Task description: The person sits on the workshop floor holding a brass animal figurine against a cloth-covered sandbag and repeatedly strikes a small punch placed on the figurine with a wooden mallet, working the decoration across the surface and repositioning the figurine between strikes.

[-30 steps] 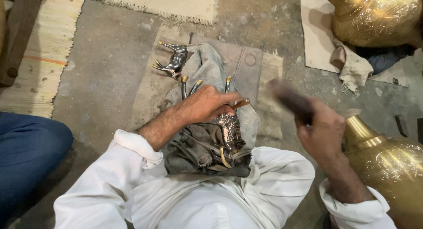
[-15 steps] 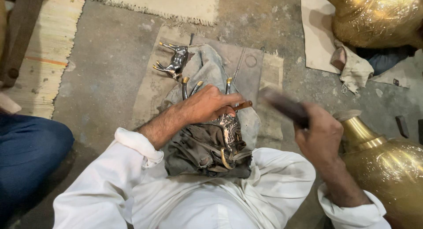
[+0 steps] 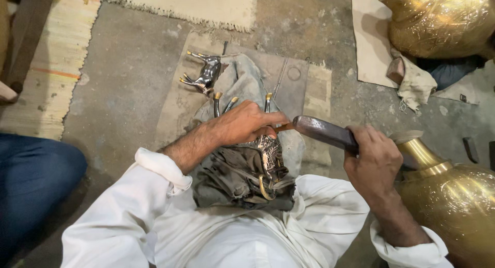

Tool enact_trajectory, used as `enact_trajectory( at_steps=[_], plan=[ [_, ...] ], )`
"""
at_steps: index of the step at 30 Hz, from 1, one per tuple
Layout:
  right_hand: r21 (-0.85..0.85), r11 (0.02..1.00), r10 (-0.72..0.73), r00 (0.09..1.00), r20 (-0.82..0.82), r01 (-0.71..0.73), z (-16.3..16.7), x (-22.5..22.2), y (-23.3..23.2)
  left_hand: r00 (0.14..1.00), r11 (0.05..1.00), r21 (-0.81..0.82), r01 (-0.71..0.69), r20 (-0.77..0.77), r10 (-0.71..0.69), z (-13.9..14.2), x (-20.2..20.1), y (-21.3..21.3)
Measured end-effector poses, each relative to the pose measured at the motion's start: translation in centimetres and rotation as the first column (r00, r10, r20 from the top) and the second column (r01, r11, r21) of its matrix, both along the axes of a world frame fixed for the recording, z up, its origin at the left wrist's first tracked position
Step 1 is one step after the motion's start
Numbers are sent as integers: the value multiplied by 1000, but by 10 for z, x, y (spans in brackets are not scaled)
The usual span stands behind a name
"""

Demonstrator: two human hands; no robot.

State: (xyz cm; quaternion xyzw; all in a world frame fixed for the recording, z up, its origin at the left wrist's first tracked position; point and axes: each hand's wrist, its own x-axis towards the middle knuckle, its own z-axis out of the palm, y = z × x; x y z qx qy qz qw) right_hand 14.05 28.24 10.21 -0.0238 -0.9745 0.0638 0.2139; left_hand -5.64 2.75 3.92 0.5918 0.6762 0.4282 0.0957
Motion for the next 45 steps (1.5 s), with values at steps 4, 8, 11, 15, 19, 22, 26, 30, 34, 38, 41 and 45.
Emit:
enact_trajectory(
  at_steps=[4,8,11,15,19,22,26,30,34,38,41,45],
  plan=[
    [-219,939,-255,963,83,267,0,2,-5,1000,1000,-8,21,-6,-21,4,-2,1],
    [102,995,-17,1000,-5,18,1,5,-8,1000,1000,-19,14,-12,-14,5,0,3],
    [-326,898,-283,955,86,295,0,7,-9,998,996,77,55,-18,-54,4,0,4],
    [35,996,-83,996,12,83,-2,10,-9,999,997,-73,33,-30,-36,4,-2,4],
    [-20,996,-86,994,69,88,-3,12,-8,999,999,-29,36,-17,-36,3,-2,3],
    [-2,993,-118,960,254,122,-4,11,-6,998,998,37,-52,34,50,2,-3,-1],
    [-209,903,-198,795,573,376,-9,9,-1,978,986,90,-143,166,127,4,-7,-6],
    [-321,865,-144,804,577,385,-20,10,-1,988,998,55,-13,153,4,5,-6,-5],
    [-361,894,-153,938,311,265,-26,8,-7,997,999,30,-27,77,25,3,-2,-3],
    [-616,760,-237,971,31,205,-18,2,-7,997,997,-14,-72,37,73,0,0,-2],
    [203,979,-13,1000,13,10,-5,-2,-2,998,998,-18,-60,36,61,-2,0,1],
    [46,999,-22,997,76,18,5,-5,1,998,998,33,-53,43,51,-4,-1,3]
  ],
)
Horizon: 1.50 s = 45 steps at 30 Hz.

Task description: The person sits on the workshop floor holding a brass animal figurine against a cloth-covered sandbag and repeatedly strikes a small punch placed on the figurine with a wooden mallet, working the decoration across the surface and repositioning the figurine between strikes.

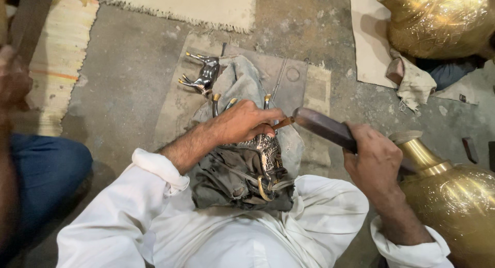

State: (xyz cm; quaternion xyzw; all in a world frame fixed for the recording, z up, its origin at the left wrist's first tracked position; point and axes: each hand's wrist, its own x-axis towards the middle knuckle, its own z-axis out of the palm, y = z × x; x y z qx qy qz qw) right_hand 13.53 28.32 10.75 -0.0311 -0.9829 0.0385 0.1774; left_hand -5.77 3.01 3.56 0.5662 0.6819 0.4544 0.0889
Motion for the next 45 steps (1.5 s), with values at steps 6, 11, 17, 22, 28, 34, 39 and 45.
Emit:
enact_trajectory(
  at_steps=[6,11,17,22,28,34,39,45],
  plan=[
    [-166,950,-246,962,121,264,-2,-1,-4,1000,999,-11,31,4,-30,1,0,0],
    [-211,968,-144,989,-31,134,-5,4,-2,995,997,-72,20,-99,-27,3,-1,1],
    [-34,998,-57,998,-41,55,-5,8,-3,996,997,-51,58,-69,-61,3,-2,2],
    [-115,983,-142,990,-4,140,-6,7,-7,997,996,-58,69,-34,-71,2,-2,3],
    [-21,988,-153,988,10,153,-11,13,-5,993,994,-30,102,-60,-103,4,-3,4],
    [-174,983,-69,992,-103,50,-18,14,-2,992,988,-124,96,-74,-106,5,-4,5],
    [-175,981,-109,986,-125,86,-19,16,-6,985,987,-96,130,-97,-139,3,-8,5],
    [-115,982,-153,987,-46,147,-17,19,-11,986,987,-82,138,-82,-144,2,-6,5]
  ],
)
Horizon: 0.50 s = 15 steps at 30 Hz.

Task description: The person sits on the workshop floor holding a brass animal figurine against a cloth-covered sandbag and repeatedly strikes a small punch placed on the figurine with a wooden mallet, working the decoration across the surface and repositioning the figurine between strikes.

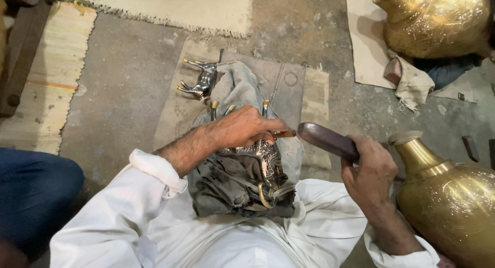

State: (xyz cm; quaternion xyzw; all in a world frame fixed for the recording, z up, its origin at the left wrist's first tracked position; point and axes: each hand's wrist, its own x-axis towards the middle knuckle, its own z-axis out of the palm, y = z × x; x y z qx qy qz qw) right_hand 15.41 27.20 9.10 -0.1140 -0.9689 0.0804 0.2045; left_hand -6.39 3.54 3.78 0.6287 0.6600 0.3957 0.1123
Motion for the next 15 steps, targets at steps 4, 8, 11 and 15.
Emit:
enact_trajectory(
  at_steps=[4,8,11,15],
  plan=[
    [-61,998,-8,1000,14,8,-1,3,1,1000,999,35,0,-10,0,3,2,0],
    [-37,995,88,990,-114,-92,-4,3,3,997,997,-70,-18,-81,12,5,1,-1],
    [-231,972,7,996,-92,-28,-4,2,2,999,999,29,27,34,-28,5,-1,-2],
    [29,998,63,997,-49,-62,3,2,-5,999,999,8,43,6,-43,3,-1,-1]
  ],
)
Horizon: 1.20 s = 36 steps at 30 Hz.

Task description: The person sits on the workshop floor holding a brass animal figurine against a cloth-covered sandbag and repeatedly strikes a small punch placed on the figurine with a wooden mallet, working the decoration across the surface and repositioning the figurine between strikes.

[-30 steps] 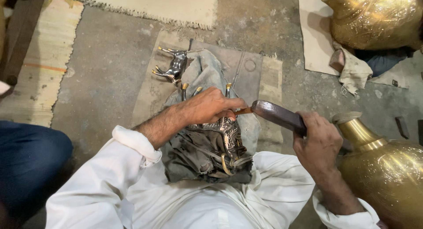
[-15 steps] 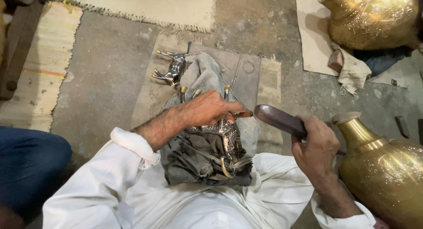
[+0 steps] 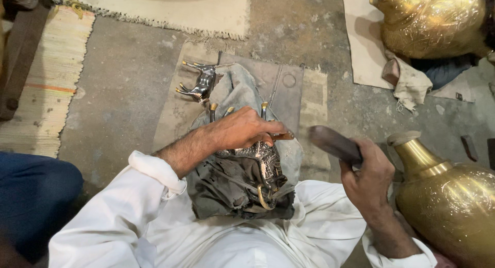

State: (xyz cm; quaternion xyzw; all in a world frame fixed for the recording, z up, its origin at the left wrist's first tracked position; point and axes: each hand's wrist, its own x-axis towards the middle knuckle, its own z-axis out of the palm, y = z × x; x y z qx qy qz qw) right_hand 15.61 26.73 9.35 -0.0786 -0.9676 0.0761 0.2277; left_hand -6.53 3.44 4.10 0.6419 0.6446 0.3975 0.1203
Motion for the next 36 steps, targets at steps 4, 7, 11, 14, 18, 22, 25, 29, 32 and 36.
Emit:
enact_trajectory(
  at_steps=[4,7,11,14,18,22,25,29,32,36],
  plan=[
    [-14,1000,7,997,73,-6,-3,0,3,999,999,26,-39,22,38,-1,1,-3],
    [-87,981,-133,933,336,171,-24,2,15,984,976,154,-153,114,136,-1,0,-11],
    [-518,770,-104,875,473,371,-78,17,26,817,876,169,-452,473,331,-4,12,-30],
    [-767,470,68,848,526,438,-124,33,17,651,812,77,-578,645,402,-9,28,-40],
    [-851,-138,39,861,507,507,-162,48,-1,622,823,10,-567,661,420,-13,39,-38],
    [-881,-197,125,903,411,429,-163,45,-2,746,845,56,-533,502,437,-15,36,-22],
    [-899,-126,155,903,400,420,-148,37,8,785,845,40,-533,396,476,-17,30,-13],
    [-913,60,191,893,407,403,-125,24,23,822,860,64,-507,337,460,-22,26,-11],
    [-933,252,242,917,316,255,-111,7,31,851,862,95,-498,244,465,-25,24,-9],
    [-817,571,155,967,201,78,-85,-28,38,834,845,86,-527,243,496,-26,24,-7]
  ],
)
